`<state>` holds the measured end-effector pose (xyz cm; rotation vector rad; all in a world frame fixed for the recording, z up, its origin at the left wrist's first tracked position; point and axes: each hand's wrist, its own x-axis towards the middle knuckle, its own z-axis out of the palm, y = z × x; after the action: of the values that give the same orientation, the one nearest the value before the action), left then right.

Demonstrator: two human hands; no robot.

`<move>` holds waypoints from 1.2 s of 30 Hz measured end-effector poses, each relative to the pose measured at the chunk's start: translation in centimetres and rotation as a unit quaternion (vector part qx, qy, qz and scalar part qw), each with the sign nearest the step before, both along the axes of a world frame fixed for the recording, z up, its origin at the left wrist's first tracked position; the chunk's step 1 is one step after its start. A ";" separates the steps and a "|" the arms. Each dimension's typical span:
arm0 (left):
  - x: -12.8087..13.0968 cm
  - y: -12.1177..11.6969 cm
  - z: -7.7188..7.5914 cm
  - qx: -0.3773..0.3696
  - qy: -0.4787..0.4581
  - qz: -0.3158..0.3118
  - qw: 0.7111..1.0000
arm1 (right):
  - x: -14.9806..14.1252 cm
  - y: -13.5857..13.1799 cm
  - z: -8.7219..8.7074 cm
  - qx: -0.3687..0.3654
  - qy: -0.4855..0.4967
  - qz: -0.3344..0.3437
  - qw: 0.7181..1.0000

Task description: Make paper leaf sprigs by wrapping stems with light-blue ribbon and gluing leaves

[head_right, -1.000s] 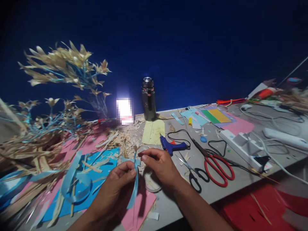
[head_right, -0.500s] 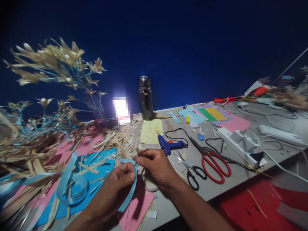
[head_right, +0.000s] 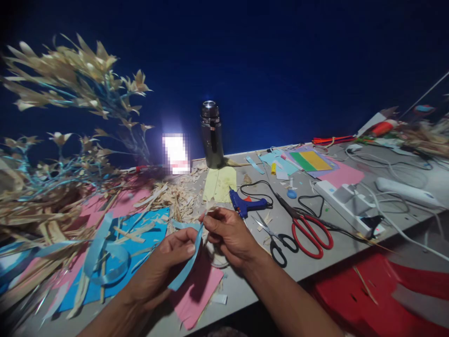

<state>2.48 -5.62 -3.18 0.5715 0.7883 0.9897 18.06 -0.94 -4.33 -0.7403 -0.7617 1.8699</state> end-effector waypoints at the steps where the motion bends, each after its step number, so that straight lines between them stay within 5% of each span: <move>1: 0.0 0.0 0.1 -0.002 0.001 -0.003 1.000 | 0.0 0.0 -0.1 0.002 0.005 -0.002 1.000; 11: -0.2 0.3 -0.3 -0.035 0.067 0.004 0.997 | -0.2 0.3 -0.5 -0.009 0.040 -0.071 0.997; 15: -0.4 0.5 -0.2 -0.057 0.085 0.052 0.993 | 1.2 0.4 -0.5 0.073 -0.126 -0.021 0.989; 17: -0.5 0.6 -0.2 -0.063 0.092 0.077 0.991 | 2.8 0.9 -0.2 0.174 -0.320 -0.018 0.931; 20: -0.7 0.9 -0.3 -0.075 0.089 0.087 0.989 | 5.8 2.3 0.2 0.348 -0.617 -0.039 0.705; 22: -0.9 1.0 -0.4 -0.084 0.080 0.085 0.990 | 7.4 3.5 0.2 0.392 -0.724 0.007 0.567; 25: -1.1 1.4 -0.5 -0.091 0.072 0.096 0.989 | 8.8 4.9 -0.4 0.385 -0.812 0.061 0.434; 29: -1.4 1.8 -0.5 -0.081 0.059 0.100 0.990 | 9.2 5.8 -1.2 0.375 -0.847 0.075 0.369; 33: -1.6 2.1 -0.6 -0.072 0.054 0.109 0.990 | 9.6 6.3 -1.6 0.410 -0.835 0.053 0.364; 36: -1.7 2.3 -0.8 -0.058 0.037 0.101 0.993 | 10.6 6.6 -1.9 0.428 -0.813 -0.008 0.394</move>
<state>0.74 -3.33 -4.02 0.4363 0.9772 1.1049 28.66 5.71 -6.19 -1.6268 -2.5101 -0.2465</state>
